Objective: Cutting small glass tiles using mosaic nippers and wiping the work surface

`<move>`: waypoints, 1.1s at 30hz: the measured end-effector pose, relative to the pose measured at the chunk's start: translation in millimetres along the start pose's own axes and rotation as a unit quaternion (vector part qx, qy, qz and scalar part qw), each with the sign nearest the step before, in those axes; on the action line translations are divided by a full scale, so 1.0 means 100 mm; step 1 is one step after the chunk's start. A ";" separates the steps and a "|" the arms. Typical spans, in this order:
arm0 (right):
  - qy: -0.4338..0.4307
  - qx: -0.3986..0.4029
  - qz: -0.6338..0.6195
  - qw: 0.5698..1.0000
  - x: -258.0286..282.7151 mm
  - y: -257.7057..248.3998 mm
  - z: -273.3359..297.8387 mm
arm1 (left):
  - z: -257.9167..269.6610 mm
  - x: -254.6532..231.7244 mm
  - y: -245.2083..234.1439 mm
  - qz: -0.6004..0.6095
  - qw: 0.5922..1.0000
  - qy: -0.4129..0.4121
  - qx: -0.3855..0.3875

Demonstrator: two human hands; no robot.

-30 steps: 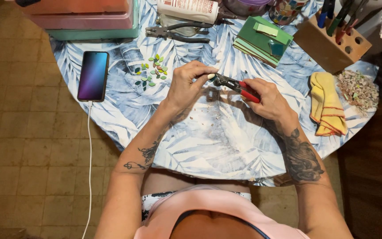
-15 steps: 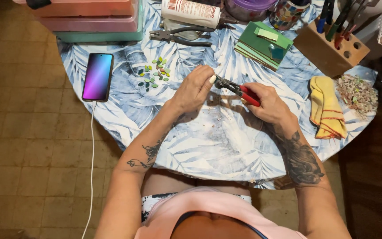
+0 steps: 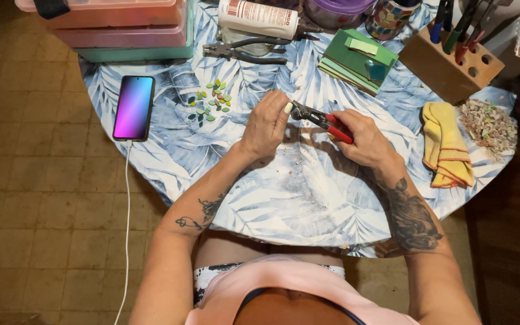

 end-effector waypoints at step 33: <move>-0.041 -0.009 -0.002 0.999 0.14 -0.01 -0.01 | -0.04 0.09 -0.11 0.014 0.992 0.059 0.110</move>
Point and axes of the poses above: each hand's wrist, its own z-axis away from the middle knuckle, its own y-axis out of the palm, x = y × z, the point moved 4 cm from there along -z, towards the middle knuckle, and after that the axes turned 4 degrees about -x, right-handed, at the moved point
